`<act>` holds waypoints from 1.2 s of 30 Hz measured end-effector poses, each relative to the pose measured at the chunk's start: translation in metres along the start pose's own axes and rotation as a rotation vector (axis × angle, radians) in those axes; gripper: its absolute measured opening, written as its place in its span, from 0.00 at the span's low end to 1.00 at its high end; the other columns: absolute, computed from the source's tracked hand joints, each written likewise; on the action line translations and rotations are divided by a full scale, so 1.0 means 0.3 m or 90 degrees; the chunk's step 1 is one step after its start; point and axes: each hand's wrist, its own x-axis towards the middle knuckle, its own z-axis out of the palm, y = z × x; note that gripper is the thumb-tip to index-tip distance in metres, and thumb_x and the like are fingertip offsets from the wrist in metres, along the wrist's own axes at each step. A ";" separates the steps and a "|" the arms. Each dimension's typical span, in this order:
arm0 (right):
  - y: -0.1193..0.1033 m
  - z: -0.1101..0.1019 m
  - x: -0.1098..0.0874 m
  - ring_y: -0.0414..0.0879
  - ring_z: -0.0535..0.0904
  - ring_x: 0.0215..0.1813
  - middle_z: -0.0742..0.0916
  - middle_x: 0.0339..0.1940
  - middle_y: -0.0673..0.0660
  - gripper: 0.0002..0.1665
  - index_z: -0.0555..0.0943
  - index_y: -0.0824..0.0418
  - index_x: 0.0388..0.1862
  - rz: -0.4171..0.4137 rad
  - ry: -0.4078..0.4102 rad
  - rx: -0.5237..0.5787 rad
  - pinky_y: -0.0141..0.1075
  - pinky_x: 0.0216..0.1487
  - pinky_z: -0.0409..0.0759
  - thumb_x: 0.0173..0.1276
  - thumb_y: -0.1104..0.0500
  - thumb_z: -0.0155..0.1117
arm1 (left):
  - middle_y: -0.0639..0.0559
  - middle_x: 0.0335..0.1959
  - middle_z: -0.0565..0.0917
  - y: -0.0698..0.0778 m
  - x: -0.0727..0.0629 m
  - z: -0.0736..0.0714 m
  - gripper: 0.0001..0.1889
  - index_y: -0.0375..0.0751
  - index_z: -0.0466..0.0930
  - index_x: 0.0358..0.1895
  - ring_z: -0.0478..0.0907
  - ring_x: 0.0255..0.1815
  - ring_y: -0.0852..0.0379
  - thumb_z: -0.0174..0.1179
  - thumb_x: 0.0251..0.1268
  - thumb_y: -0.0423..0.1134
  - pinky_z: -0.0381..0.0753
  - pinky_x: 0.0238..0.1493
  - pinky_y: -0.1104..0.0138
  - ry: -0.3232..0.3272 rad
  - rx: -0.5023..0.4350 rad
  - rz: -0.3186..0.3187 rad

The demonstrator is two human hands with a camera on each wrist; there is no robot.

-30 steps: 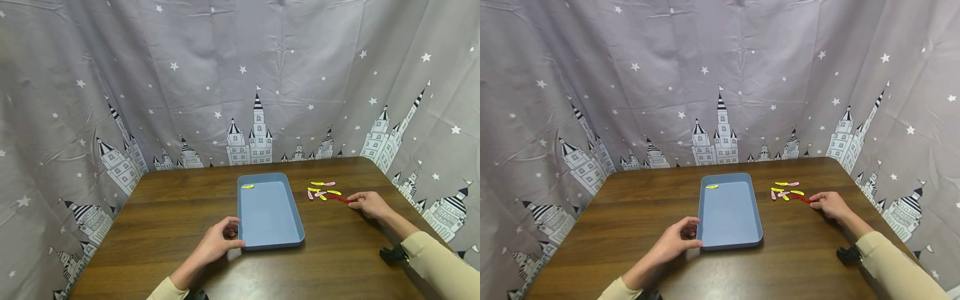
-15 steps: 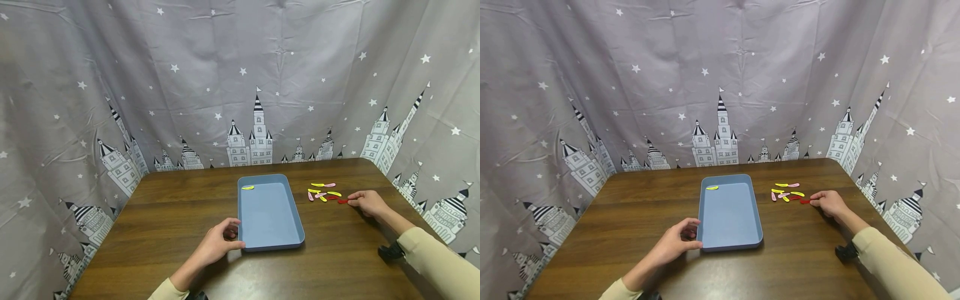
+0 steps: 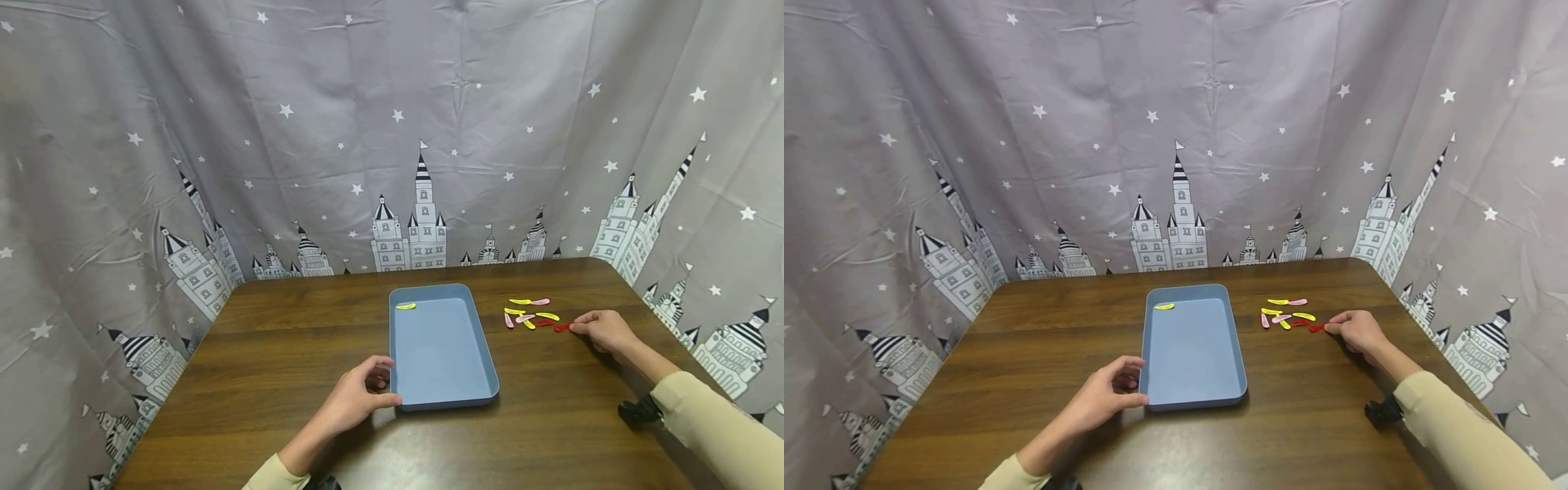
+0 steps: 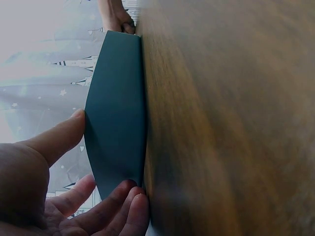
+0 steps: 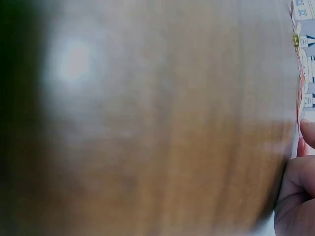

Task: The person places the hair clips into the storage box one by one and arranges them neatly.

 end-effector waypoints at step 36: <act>0.002 0.016 -0.004 0.37 0.58 0.13 0.66 0.13 0.42 0.35 0.79 0.70 0.59 -0.033 -0.029 -0.058 0.31 0.16 0.63 0.60 0.49 0.76 | 0.47 0.50 0.84 0.000 -0.011 0.002 0.31 0.44 0.77 0.60 0.81 0.47 0.53 0.77 0.53 0.47 0.78 0.49 0.57 0.001 -0.003 0.008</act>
